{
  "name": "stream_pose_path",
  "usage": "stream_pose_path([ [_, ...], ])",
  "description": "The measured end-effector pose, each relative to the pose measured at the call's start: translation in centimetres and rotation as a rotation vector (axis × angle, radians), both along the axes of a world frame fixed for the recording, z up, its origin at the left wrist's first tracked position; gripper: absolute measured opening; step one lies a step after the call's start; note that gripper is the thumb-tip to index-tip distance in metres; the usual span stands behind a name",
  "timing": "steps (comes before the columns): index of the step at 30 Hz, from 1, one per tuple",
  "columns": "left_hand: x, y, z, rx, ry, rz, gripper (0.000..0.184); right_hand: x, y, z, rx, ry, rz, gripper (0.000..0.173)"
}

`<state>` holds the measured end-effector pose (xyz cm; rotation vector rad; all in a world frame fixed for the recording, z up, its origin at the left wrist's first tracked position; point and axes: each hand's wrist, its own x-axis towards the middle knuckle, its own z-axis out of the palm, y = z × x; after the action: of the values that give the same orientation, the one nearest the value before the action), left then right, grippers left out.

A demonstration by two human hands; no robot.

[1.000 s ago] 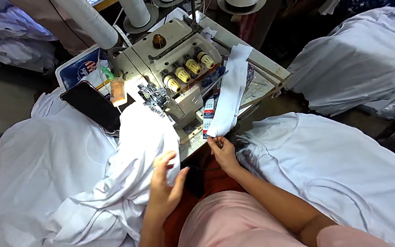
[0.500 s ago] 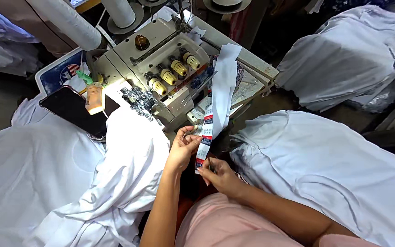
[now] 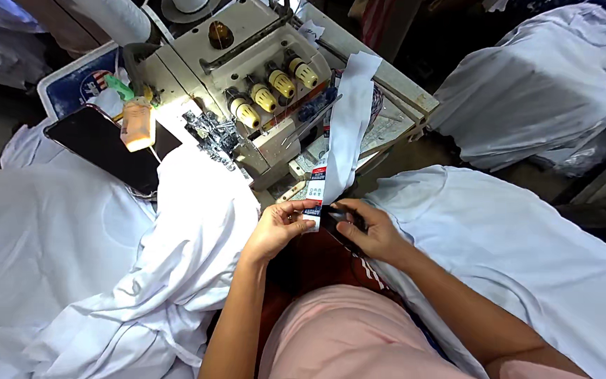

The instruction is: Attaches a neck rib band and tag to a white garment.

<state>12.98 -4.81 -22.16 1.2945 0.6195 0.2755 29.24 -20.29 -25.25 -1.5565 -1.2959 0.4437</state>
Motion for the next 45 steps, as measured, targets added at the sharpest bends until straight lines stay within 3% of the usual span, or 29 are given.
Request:
stream_pose_path([
  [5, 0.4, -0.5, 0.1, -0.015, 0.028, -0.050, 0.042, 1.4, -1.3, 0.6, -0.048, -0.601, -0.146, 0.031],
  [10, 0.5, -0.7, 0.1, -0.028, 0.039, -0.068, 0.053, 0.1, -1.3, 0.6, -0.048, -0.822, -0.163, 0.026],
  [24, 0.5, -0.5, -0.4, -0.030, 0.007, -0.072, 0.065, -1.3, 1.1, 0.6, -0.018, -0.917, -0.125, 0.016],
  [45, 0.6, -0.4, -0.6, -0.075, 0.003, -0.092, 0.064, -1.5, 0.9, 0.1, -0.078, -0.908, -0.112, 0.016],
])
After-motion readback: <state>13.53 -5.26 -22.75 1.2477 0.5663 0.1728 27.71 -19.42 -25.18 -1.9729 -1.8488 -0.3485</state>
